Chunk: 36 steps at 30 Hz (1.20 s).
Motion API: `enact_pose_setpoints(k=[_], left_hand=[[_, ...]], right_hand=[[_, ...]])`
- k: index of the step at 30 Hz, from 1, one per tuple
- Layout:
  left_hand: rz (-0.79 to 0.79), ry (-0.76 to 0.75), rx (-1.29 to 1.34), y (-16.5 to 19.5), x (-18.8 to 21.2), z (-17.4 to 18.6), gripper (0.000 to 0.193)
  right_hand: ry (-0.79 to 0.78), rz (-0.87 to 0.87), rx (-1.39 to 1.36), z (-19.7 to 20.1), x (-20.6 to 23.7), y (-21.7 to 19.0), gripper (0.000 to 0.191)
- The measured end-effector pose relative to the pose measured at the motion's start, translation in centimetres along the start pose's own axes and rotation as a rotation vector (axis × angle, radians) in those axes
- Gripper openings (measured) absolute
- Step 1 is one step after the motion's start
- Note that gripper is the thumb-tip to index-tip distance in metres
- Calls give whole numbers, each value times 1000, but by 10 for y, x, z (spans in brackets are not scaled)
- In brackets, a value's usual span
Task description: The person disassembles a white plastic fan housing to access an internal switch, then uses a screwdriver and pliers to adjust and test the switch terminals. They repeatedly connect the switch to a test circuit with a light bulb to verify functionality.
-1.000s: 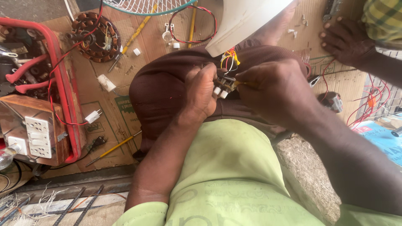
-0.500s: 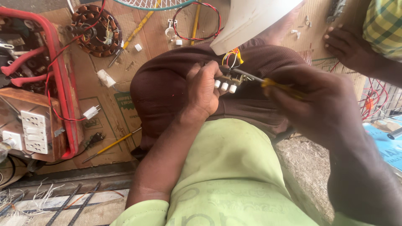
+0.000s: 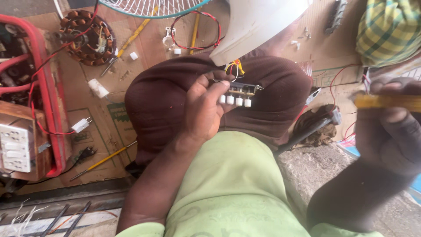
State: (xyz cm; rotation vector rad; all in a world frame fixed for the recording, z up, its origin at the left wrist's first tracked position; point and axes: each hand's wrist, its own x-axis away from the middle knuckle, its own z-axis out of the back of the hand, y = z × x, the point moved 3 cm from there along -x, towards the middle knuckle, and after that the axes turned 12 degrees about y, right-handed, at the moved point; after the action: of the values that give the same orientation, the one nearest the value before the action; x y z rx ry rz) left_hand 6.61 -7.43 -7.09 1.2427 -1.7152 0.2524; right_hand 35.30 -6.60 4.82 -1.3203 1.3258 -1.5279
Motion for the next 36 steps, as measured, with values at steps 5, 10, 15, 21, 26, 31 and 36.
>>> enact_pose_setpoints(k=[5, 10, 15, 21, 26, 31, 36], left_hand=[[-17, 15, -106, -1, 9, -2, 17], [-46, 50, -121, -4, 10, -3, 17], [-69, 53, -146, -6, 13, -2, 17], [-33, 46, -210, -10, 18, -2, 18], [2, 15, -239, -21, 15, -8, 19], [42, -23, -230, -37, 9, -11, 17], [75, 10, -302, -48, 3, -13, 16]], right_hand=[[15, -275, -388, -17, -3, 43, 18], [59, -364, -464, -44, -1, 84, 42], [7, -351, -573, -59, 2, 97, 29], [52, -320, -446, -64, 5, 104, 32], [87, -342, -363, -52, 6, 111, 31], [38, -277, -366, -36, 11, 112, 31], [79, -263, -295, -28, 13, 116, 31]])
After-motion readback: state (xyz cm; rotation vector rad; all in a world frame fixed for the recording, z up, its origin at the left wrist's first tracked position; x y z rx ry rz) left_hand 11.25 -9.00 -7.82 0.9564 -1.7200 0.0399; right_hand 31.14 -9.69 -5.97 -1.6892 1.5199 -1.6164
